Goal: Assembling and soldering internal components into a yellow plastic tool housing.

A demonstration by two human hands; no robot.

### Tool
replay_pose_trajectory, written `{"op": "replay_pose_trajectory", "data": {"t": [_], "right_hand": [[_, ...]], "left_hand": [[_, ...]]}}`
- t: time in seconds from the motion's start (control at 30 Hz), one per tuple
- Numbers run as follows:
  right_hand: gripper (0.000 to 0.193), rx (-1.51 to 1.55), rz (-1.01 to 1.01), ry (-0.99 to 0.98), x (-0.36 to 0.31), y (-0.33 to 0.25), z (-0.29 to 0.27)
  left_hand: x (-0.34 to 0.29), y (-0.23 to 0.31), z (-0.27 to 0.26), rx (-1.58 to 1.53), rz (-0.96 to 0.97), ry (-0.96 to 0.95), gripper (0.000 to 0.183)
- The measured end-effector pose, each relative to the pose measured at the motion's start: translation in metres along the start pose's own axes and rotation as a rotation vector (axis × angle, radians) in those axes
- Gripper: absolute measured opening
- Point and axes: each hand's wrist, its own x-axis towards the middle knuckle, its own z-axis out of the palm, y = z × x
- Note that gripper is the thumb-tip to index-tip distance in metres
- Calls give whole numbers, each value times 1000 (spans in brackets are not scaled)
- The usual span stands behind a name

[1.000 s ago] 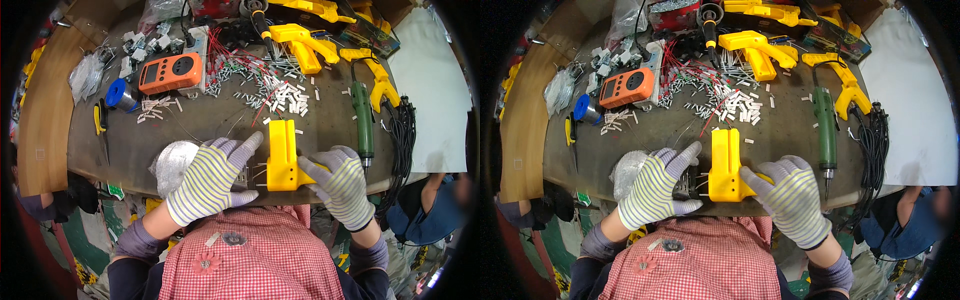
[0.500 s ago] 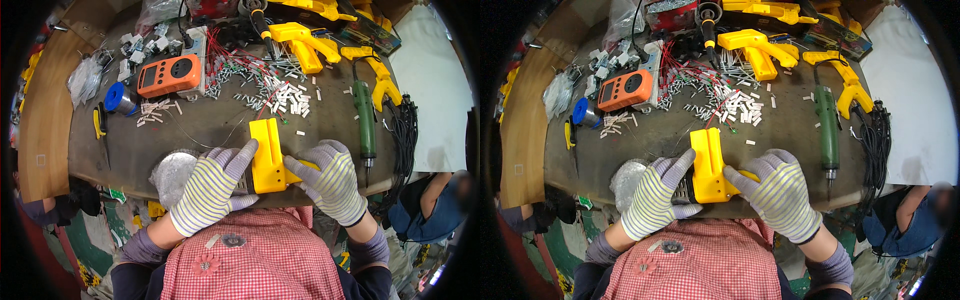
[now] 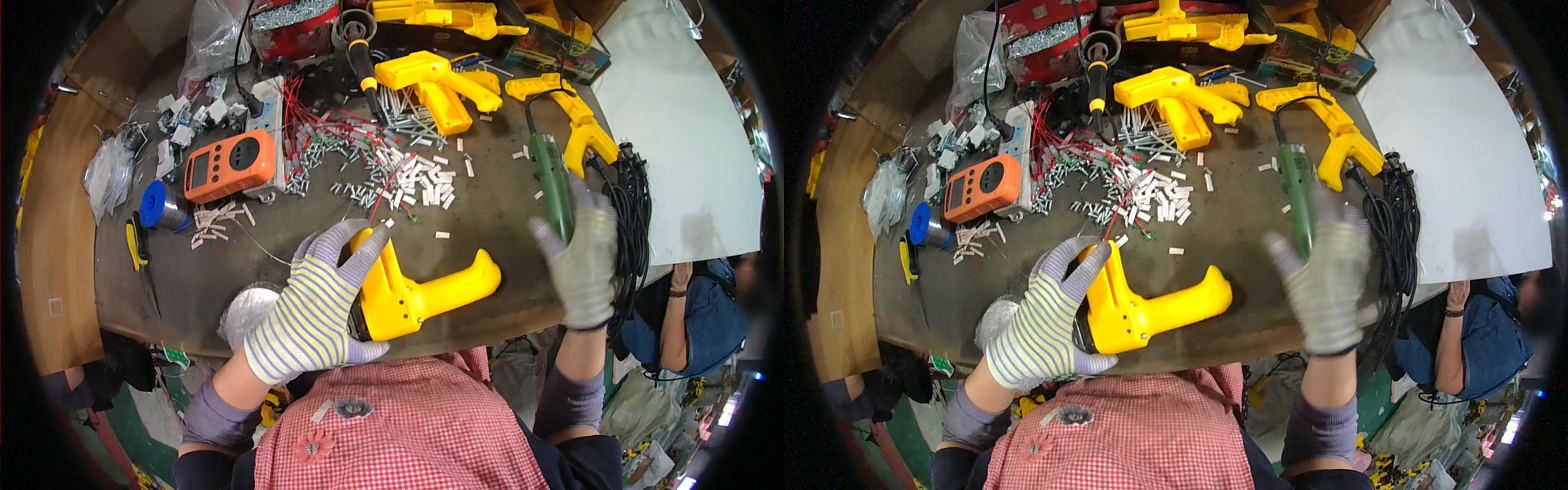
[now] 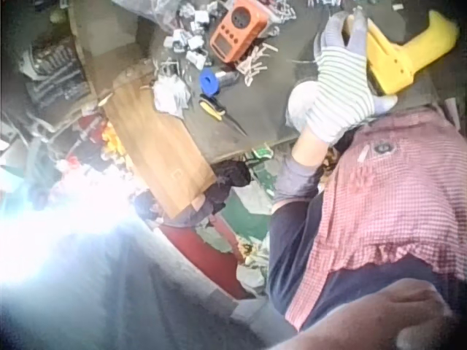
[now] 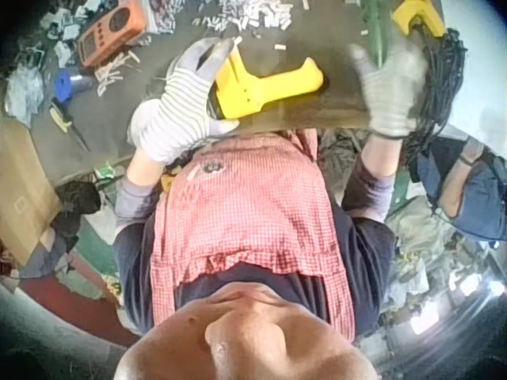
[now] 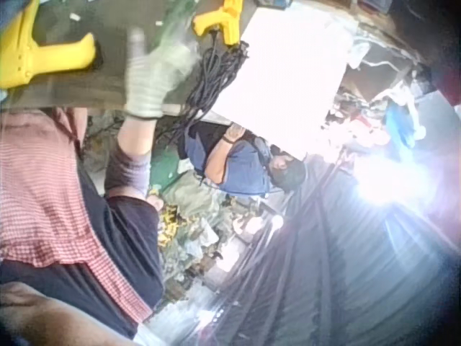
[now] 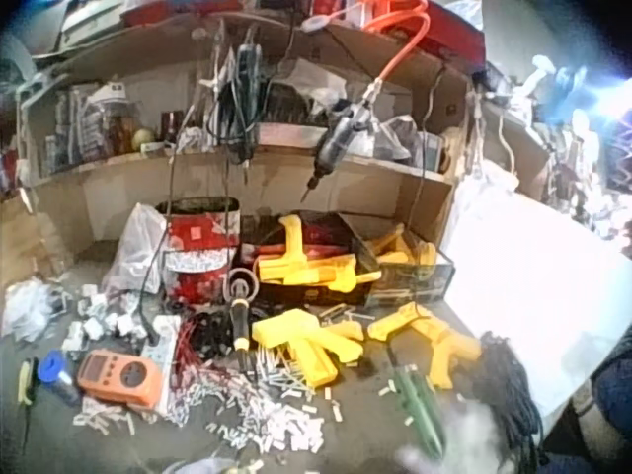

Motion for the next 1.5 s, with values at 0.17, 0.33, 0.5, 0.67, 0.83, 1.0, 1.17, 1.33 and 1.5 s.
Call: {"op": "replay_pose_trajectory", "data": {"t": [0.17,0.33,0.5,0.67,0.83,1.0,1.17,1.33,1.5], "right_hand": [[80,83,159,-114,-3,54,28],[67,1830,516,36,-18,22,2],[60,2450,469,185,1,-35,12],[44,2660,456,97,-9,-25,36],[47,2634,394,114,-9,-24,43],[47,2670,338,83,-9,-23,50],[48,2718,488,133,-10,-29,53],[50,2675,521,126,-10,-27,51],[48,2699,579,132,-3,-31,49]], "left_hand": [[7,1,0,-7,-2,-7,116],[8,1,2,9,16,-5,115],[4,-4,3,-15,-4,16,115],[7,0,4,-24,-10,-10,115],[6,-3,5,-20,-12,-9,115],[5,-4,6,-6,-13,-2,115],[4,-4,3,-11,0,26,115],[0,-9,1,-17,61,81,113],[-28,-16,-3,49,-85,39,93]]}}
